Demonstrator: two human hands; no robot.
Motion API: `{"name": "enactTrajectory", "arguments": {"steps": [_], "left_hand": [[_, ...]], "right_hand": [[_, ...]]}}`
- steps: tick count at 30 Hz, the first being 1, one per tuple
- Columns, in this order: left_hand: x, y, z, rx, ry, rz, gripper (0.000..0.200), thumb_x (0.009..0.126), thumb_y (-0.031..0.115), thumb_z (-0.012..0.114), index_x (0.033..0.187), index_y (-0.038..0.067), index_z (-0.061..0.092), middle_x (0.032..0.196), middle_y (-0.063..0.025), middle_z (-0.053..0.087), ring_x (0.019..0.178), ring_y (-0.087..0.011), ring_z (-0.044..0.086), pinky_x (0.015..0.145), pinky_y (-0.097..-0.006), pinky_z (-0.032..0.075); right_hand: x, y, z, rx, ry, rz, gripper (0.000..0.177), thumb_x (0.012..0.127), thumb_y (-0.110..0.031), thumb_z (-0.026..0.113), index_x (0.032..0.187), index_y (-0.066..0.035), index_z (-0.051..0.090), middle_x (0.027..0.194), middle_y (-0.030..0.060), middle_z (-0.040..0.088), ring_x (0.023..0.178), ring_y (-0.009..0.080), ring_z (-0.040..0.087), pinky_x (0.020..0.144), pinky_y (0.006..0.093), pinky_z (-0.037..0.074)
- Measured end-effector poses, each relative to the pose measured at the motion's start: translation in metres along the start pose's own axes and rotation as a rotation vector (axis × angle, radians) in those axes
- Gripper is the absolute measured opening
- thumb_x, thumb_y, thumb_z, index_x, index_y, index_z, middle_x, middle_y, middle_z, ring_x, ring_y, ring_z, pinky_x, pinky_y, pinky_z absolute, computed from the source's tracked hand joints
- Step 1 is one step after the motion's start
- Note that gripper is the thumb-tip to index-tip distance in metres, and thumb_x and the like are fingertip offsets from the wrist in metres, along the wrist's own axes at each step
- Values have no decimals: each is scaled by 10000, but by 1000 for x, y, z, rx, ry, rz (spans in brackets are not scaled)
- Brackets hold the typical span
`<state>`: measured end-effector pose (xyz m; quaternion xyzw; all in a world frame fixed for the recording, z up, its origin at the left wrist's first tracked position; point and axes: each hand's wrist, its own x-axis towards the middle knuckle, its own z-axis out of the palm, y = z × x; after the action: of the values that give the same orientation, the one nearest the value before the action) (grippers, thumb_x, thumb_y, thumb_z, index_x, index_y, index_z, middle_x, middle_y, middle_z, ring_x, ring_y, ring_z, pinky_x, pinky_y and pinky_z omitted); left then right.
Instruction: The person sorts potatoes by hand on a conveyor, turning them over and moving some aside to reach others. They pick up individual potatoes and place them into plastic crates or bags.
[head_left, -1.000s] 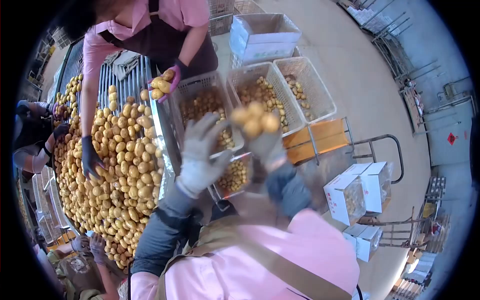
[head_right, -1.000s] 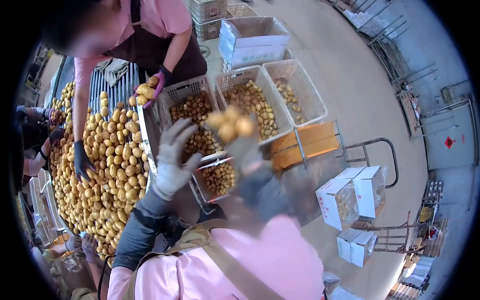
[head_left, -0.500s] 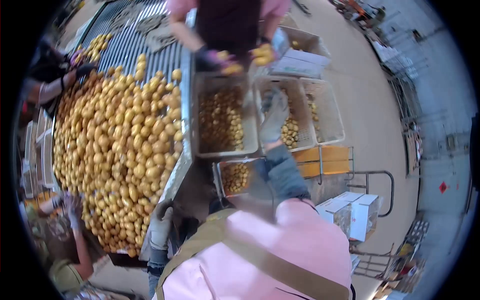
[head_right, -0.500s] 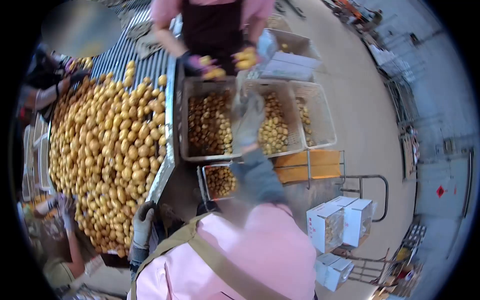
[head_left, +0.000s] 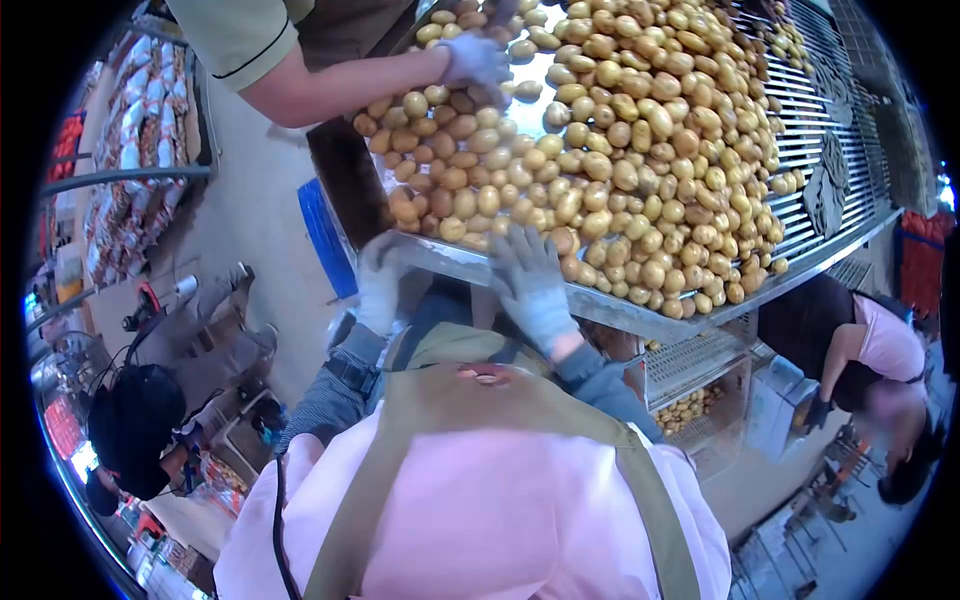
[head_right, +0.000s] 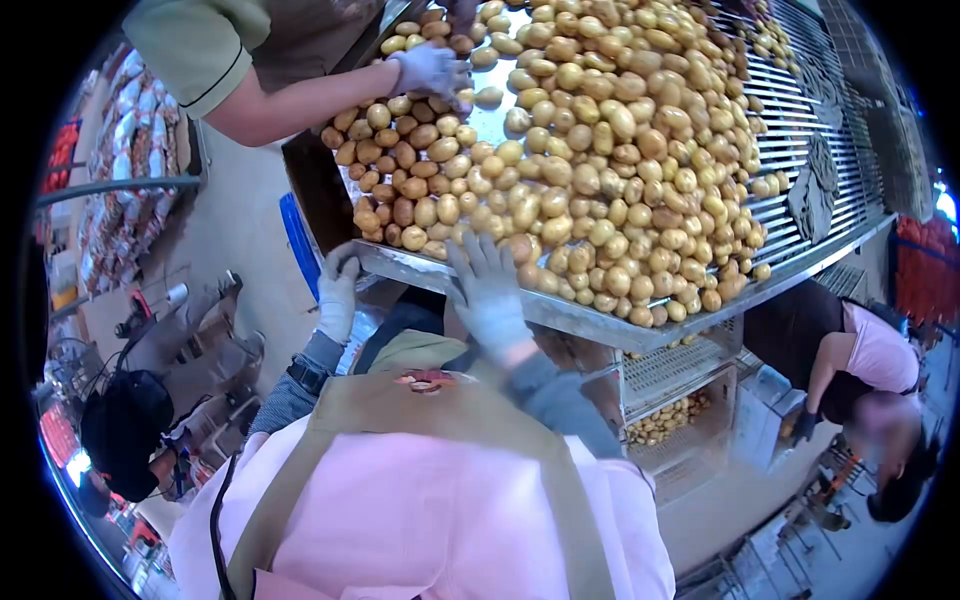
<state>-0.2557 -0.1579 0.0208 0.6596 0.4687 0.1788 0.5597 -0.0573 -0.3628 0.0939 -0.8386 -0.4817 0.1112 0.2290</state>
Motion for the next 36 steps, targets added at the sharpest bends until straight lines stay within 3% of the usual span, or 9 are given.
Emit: {"name": "enactTrajectory", "arguments": {"steps": [4, 5, 7, 10, 15, 19, 26, 33, 36], "left_hand": [[41, 20, -3, -105, 11, -248, 738, 922, 177, 689, 1549, 42, 323, 1393, -181, 539, 1071, -236, 629, 946, -347, 513], [49, 21, 8, 32, -4, -173, 703, 932, 179, 686, 1530, 25, 350, 1405, -191, 534, 1147, -249, 598, 986, -355, 491], [63, 21, 26, 319, -46, -17, 637, 950, 183, 679, 1492, -8, 404, 1430, -213, 523, 1297, -276, 536, 1065, -373, 448], [74, 37, 32, 10, 63, -197, 577, 910, 176, 703, 1419, 24, 477, 1305, -186, 584, 1063, -252, 632, 934, -352, 517], [87, -16, -1, -175, -63, 161, 433, 950, 134, 622, 1352, -9, 552, 1302, -172, 605, 1203, -249, 575, 1039, -345, 446], [119, 16, -1, -339, -7, -210, 444, 1020, 186, 545, 1398, -46, 535, 1365, -143, 599, 1274, -175, 539, 1094, -289, 386], [158, 2, 6, 253, 120, -131, 502, 930, 331, 675, 1310, 14, 593, 1167, -229, 689, 1090, -333, 673, 952, -377, 513], [119, 14, -1, 136, 106, -123, 512, 902, 247, 668, 1381, 93, 573, 1203, -194, 688, 1146, -322, 654, 996, -383, 496], [135, -8, 6, 48, 177, -87, 515, 953, 269, 643, 1424, 88, 537, 1317, -210, 632, 1226, -310, 610, 1046, -364, 463]], "right_hand": [[63, 32, 37, -352, -2, -9, 538, 920, -367, 600, 1425, -199, 521, 1552, 51, 434, 1431, 293, 386, 1155, 609, 267], [97, 17, 14, -547, -214, 127, 558, 910, -366, 610, 1441, -222, 515, 1560, 49, 416, 1421, 302, 385, 1162, 607, 246], [112, 53, 17, -493, 74, 83, 508, 879, -283, 639, 1374, -207, 559, 1535, 83, 428, 1427, 335, 368, 1158, 622, 237], [122, 49, 19, -492, 26, 96, 560, 854, -265, 673, 1390, -148, 559, 1535, 145, 423, 1461, 346, 350, 1181, 637, 186], [152, 5, 84, -121, -20, -41, 611, 911, -345, 625, 1467, -126, 497, 1568, 140, 413, 1488, 367, 304, 1188, 637, 177], [170, -39, 110, -315, -167, -113, 643, 952, -441, 563, 1516, -161, 431, 1595, 97, 382, 1505, 378, 253, 1180, 655, 175], [86, -5, 73, -245, -231, -54, 570, 966, -383, 522, 1482, -143, 494, 1590, 151, 385, 1498, 316, 309, 1226, 584, 71], [184, 16, 97, 13, -213, -247, 531, 916, -347, 626, 1379, -97, 554, 1464, 173, 501, 1331, 352, 490, 1125, 568, 324], [250, 9, 128, -22, 154, -397, 525, 903, -370, 643, 1354, -111, 569, 1342, 170, 576, 1282, 350, 522, 1093, 558, 352]]}}
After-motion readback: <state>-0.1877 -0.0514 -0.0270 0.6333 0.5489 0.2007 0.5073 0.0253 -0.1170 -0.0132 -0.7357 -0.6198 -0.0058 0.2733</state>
